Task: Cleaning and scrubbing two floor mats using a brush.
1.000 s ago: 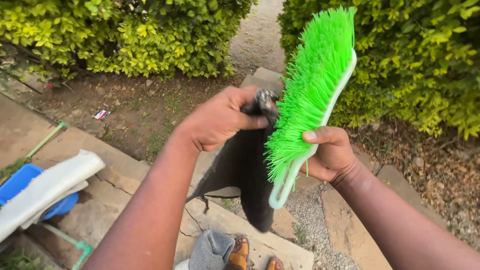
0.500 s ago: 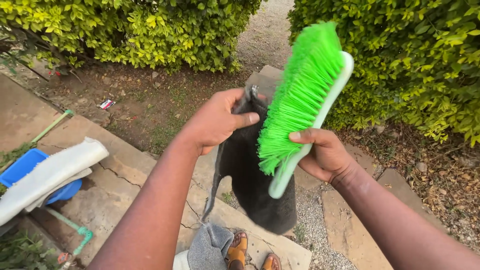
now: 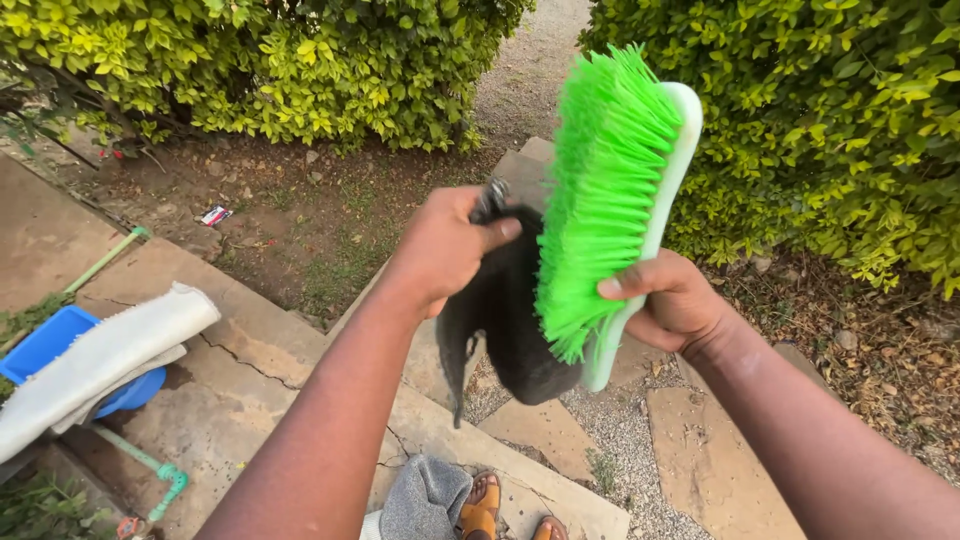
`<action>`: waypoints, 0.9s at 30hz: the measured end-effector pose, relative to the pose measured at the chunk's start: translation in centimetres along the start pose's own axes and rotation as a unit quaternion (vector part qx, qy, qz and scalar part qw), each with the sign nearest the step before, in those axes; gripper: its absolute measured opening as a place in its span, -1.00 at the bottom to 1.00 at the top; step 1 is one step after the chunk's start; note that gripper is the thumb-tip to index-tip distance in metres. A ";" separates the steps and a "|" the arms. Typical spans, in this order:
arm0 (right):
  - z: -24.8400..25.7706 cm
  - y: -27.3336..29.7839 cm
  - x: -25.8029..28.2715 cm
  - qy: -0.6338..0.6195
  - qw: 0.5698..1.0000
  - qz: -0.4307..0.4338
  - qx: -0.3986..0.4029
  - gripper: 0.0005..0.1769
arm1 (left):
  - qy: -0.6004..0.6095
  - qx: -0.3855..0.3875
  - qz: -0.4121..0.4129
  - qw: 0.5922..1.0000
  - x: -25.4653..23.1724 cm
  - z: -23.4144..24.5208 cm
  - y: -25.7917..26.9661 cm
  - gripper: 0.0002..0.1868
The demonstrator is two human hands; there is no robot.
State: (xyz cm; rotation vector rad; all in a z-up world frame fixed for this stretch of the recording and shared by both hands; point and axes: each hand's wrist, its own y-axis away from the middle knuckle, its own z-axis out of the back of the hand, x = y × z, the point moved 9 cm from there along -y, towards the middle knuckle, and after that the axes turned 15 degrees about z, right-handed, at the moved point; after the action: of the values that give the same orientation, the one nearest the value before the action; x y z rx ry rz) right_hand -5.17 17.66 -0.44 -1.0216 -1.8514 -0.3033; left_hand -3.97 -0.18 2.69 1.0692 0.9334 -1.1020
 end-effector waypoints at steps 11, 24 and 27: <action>-1.8 -3.6 -0.4 0.156 0.983 -0.043 0.087 -0.13 | 0.163 0.016 -0.005 0.987 -0.5 3.0 -1.1 -0.85; 0.0 -2.7 -2.3 0.318 0.930 -0.081 0.162 -0.32 | 0.273 -0.045 0.020 0.961 1.9 8.2 -2.2 -0.91; -0.1 -2.3 -1.4 0.183 0.979 -0.051 0.077 -0.30 | 0.247 -0.042 -0.003 0.968 2.1 8.2 -2.2 -0.90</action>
State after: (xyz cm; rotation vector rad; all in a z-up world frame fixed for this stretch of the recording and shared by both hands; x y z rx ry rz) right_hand -6.55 15.45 -1.06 -0.7125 -1.5681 -0.3764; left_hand -5.19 -8.82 2.19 1.2994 1.3621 -0.8015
